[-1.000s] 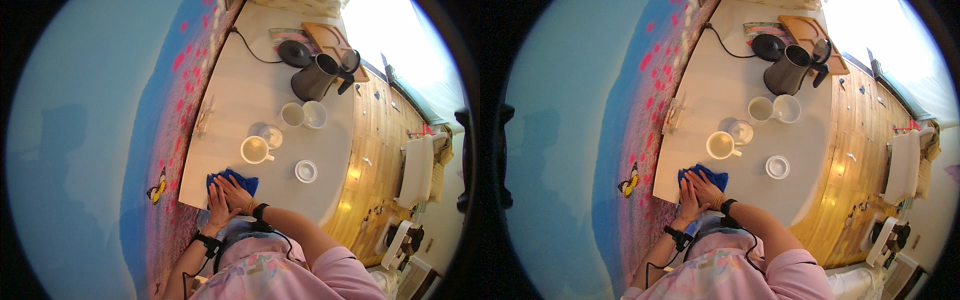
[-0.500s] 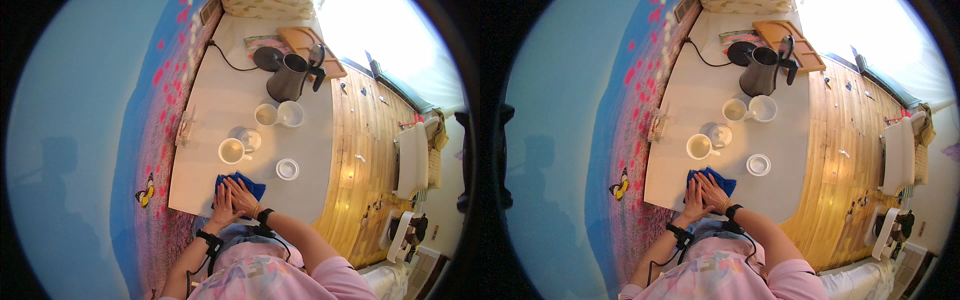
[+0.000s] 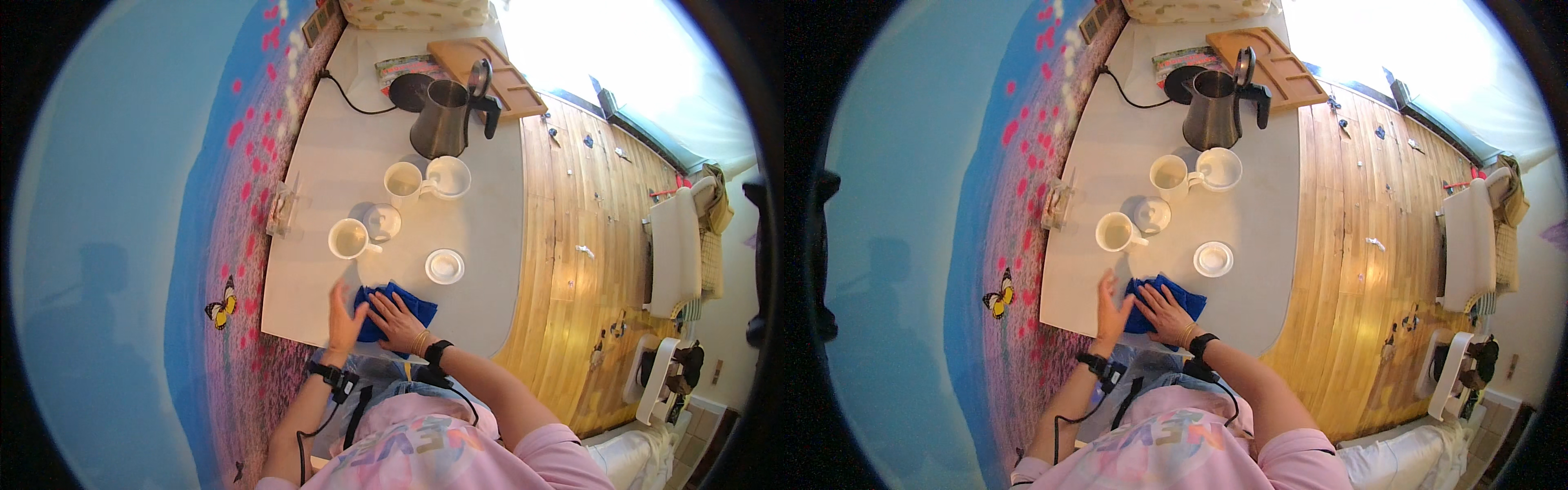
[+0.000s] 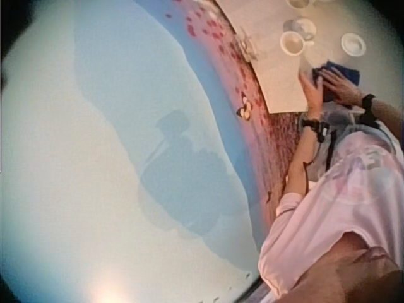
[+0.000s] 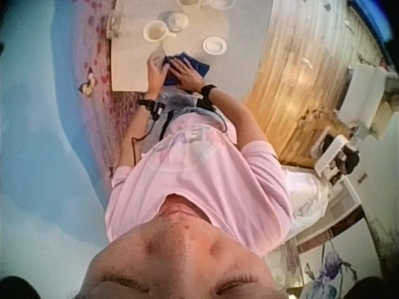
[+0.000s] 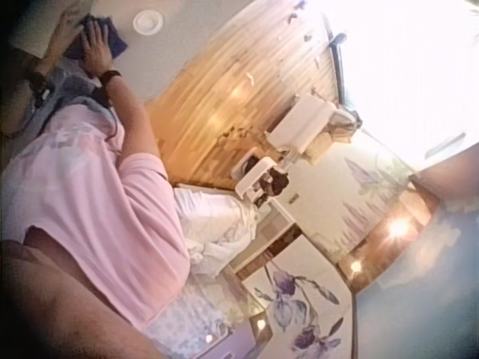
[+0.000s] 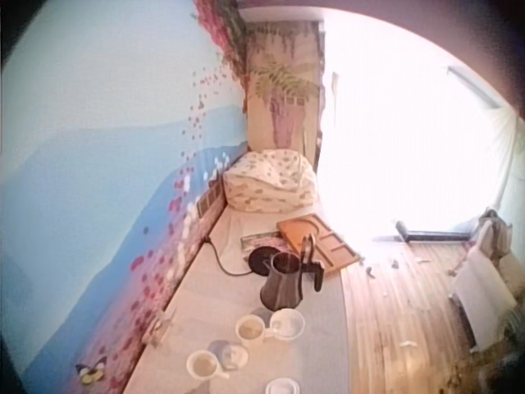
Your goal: The person wipes a white table surface with a blue cloth, then cleans a wooden tray, a metal kettle, and several white cups and saucers. The person handles each item individually, wiping them with the cloth and placing them back on the table.
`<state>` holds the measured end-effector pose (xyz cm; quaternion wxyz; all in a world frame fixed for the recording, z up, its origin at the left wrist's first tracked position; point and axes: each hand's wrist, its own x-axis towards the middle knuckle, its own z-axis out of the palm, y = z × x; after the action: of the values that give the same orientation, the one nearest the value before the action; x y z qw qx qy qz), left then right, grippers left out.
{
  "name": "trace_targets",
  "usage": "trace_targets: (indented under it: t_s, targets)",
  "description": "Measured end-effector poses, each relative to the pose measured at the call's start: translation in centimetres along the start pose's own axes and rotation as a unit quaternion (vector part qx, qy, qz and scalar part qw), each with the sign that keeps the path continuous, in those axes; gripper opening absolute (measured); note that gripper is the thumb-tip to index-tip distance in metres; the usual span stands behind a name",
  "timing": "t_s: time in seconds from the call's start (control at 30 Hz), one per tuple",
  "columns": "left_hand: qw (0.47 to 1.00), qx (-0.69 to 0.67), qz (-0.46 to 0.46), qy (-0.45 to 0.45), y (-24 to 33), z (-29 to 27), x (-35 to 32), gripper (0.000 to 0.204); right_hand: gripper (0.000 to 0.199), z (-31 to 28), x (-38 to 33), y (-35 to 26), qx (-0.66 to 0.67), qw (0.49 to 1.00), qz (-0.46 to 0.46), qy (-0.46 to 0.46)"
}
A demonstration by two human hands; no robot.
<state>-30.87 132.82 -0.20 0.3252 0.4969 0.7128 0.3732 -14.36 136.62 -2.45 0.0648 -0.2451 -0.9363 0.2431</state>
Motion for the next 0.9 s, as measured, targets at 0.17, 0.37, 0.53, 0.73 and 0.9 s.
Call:
trace_targets:
  t_s: [0.17,0.37,0.53,0.73,0.9]
  targets:
    - [0.988,0.061,0.089,0.113,2.0,-2.2,5.8,0.084,0.076,-0.5,-1.6,0.0,-0.005,1.000,-0.019,0.000]
    - [0.949,0.242,0.200,-0.028,3.5,-2.7,11.2,0.089,0.054,-0.5,0.1,0.6,-0.014,1.000,0.025,0.008]
    - [0.963,0.202,0.175,-0.026,3.6,-2.4,12.2,0.093,0.047,-3.0,1.0,0.7,0.111,0.976,0.091,0.167]
    - [0.936,0.180,0.256,-0.160,3.8,-4.5,11.8,0.096,0.046,-8.4,2.2,0.9,0.180,0.886,0.237,0.354]
    - [0.938,0.132,0.278,-0.157,2.8,-5.4,10.7,0.101,0.043,-9.0,5.2,0.7,0.270,0.845,0.294,0.356]
